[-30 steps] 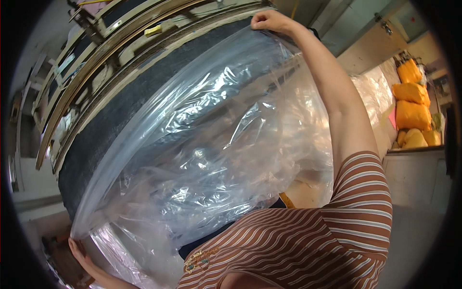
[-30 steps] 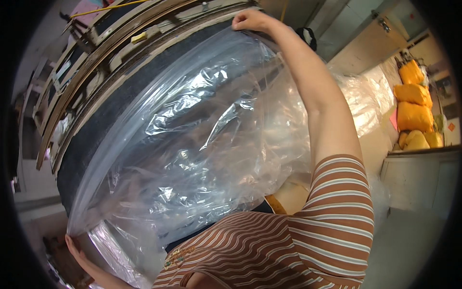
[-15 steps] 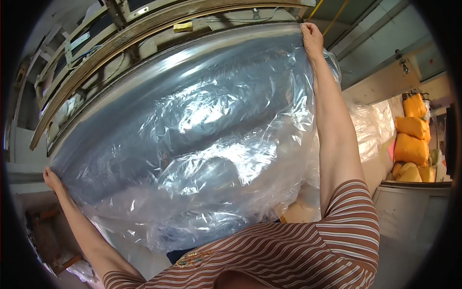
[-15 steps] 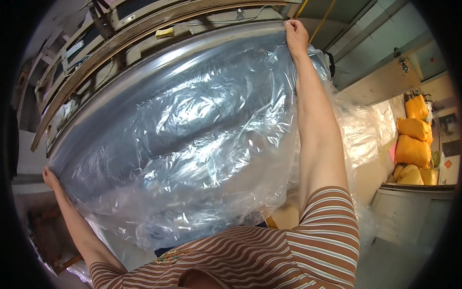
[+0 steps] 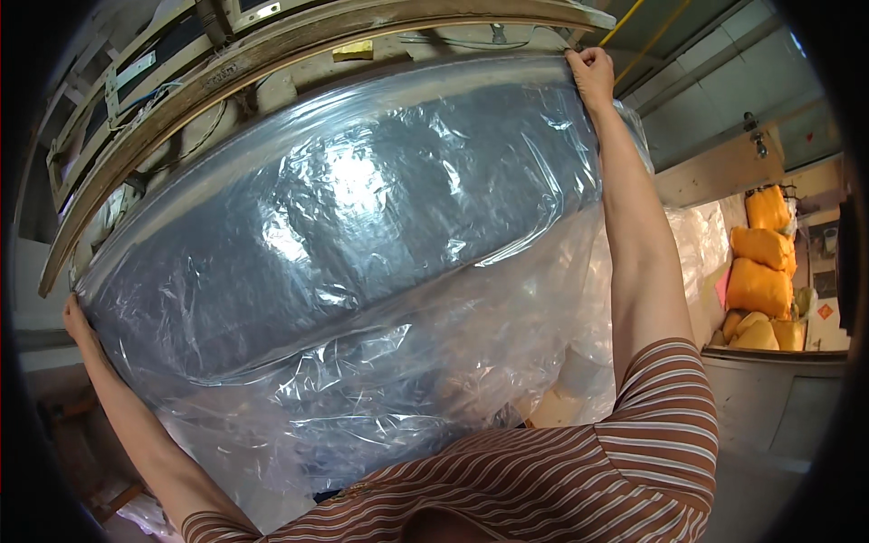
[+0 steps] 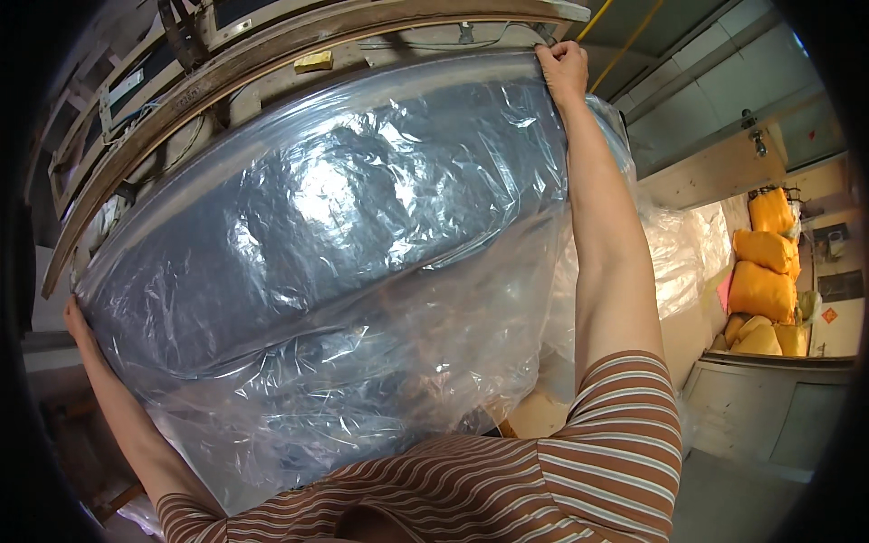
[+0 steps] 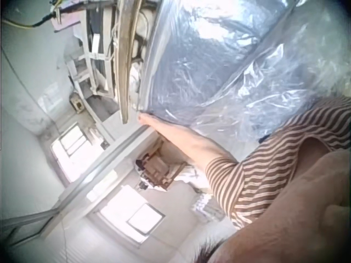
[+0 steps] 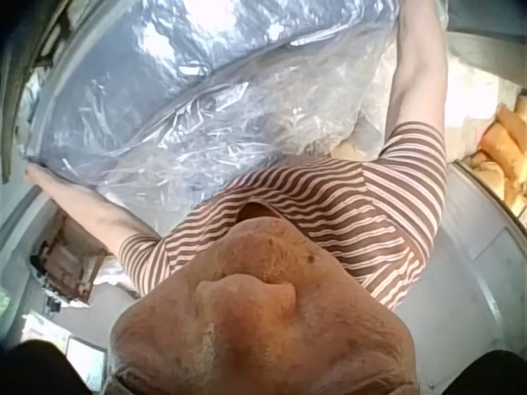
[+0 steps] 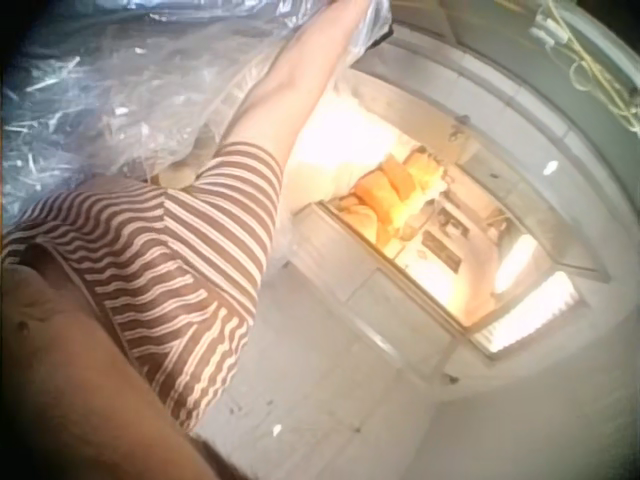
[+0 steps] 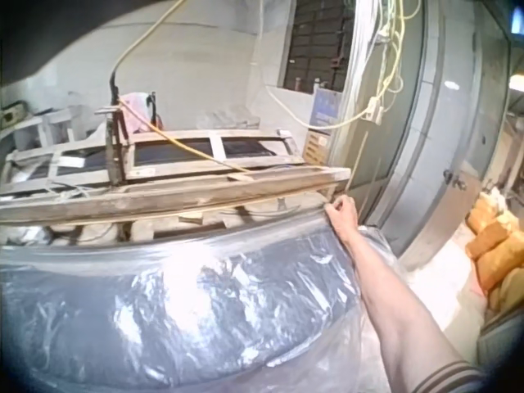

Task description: The person wraps a large, dark-colored upholstered furniture piece with a clear plastic sheet. They repeatedly pull, smooth, and tuck the plastic around the frame and cushions to ensure a tight fit, working methodically around the object.

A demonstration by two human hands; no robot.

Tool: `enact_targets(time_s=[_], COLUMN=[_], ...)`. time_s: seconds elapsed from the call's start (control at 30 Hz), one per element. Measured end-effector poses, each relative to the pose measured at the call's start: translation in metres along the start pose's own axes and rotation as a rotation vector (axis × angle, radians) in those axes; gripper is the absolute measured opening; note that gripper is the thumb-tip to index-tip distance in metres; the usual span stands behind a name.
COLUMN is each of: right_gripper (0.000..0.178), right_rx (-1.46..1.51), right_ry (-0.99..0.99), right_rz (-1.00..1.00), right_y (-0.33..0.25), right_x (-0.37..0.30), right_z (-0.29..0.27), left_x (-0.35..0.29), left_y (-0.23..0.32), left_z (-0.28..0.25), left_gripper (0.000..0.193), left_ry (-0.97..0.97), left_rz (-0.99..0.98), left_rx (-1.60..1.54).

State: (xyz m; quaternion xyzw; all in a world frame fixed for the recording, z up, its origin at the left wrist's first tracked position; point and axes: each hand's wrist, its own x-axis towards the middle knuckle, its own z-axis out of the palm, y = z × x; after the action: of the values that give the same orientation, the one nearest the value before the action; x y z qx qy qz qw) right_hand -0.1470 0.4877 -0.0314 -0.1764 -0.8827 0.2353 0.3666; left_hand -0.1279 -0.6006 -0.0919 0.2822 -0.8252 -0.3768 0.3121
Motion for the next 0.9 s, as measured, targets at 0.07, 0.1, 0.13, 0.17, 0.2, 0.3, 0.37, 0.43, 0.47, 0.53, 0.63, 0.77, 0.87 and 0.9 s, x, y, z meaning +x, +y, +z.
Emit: enact_targets(time_s=[0.07, 0.1, 0.13, 0.17, 0.2, 0.3, 0.37, 0.43, 0.47, 0.53, 0.63, 0.77, 0.87, 0.9], right_gripper=[0.039, 0.04, 0.041, 0.042, 0.042, 0.042, 0.043, 0.047, 0.05, 0.056, 0.063, 0.05, 0.034, 0.031], right_rx=[-0.041, -0.064, -0.079, -0.1, -0.125, 0.074, 0.103, 0.102, 0.093, 0.028, -0.143, -0.323, 0.001, 0.312], right_ry=[0.03, 0.046, 0.054, 0.066, 0.077, 0.069, 0.111, 0.119, 0.106, 0.058, -0.095, -0.279, -0.634, -0.811], right_rz=[0.021, 0.032, 0.057, 0.083, 0.108, 0.09, 0.115, 0.13, 0.135, 0.127, 0.13, -0.18, -0.11, 0.006], right_y=[0.001, 0.001, 0.0, -0.001, -0.002, 0.002, 0.007, 0.008, 0.006, 0.007, 0.014, -0.029, -0.039, -0.055], right_x=[0.0, 0.001, 0.001, 0.002, 0.003, 0.005, 0.009, 0.01, 0.009, 0.011, 0.02, -0.018, -0.04, -0.054], right_z=[0.002, 0.002, 0.0, -0.002, -0.006, 0.015, 0.01, 0.007, 0.009, 0.004, -0.019, -0.04, -0.103, -0.101], left_x=[0.005, 0.005, 0.0, -0.007, -0.015, 0.039, 0.027, 0.014, 0.011, -0.008, -0.041, -0.002, -0.029, -0.009], left_y=[0.01, 0.012, 0.011, 0.006, 0.002, -0.015, -0.025, -0.022, -0.016, 0.0, 0.044, 0.009, 0.041, 0.032], left_z=[-0.007, -0.008, -0.002, 0.008, 0.019, -0.065, -0.044, -0.037, -0.044, -0.029, 0.013, -0.094, -0.08, -0.142], left_gripper=[0.043, 0.042, 0.042, 0.042, 0.042, 0.043, 0.045, 0.045, 0.046, 0.048, 0.05, 0.044, 0.045, 0.046], left_ry=[-0.047, -0.074, -0.053, -0.039, -0.027, 0.195, 0.254, 0.321, 0.361, 0.311, -0.02, -0.04, -0.01, -0.04], left_rz=[-0.126, -0.189, -0.194, -0.202, -0.212, -0.204, -0.166, -0.136, -0.119, -0.184, -0.167, -0.008, -0.242, -0.116], left_rx=[-0.079, -0.119, -0.164, -0.212, -0.26, -0.474, -0.525, -0.514, -0.477, -0.308, 0.055, -0.188, -0.201, 0.088])
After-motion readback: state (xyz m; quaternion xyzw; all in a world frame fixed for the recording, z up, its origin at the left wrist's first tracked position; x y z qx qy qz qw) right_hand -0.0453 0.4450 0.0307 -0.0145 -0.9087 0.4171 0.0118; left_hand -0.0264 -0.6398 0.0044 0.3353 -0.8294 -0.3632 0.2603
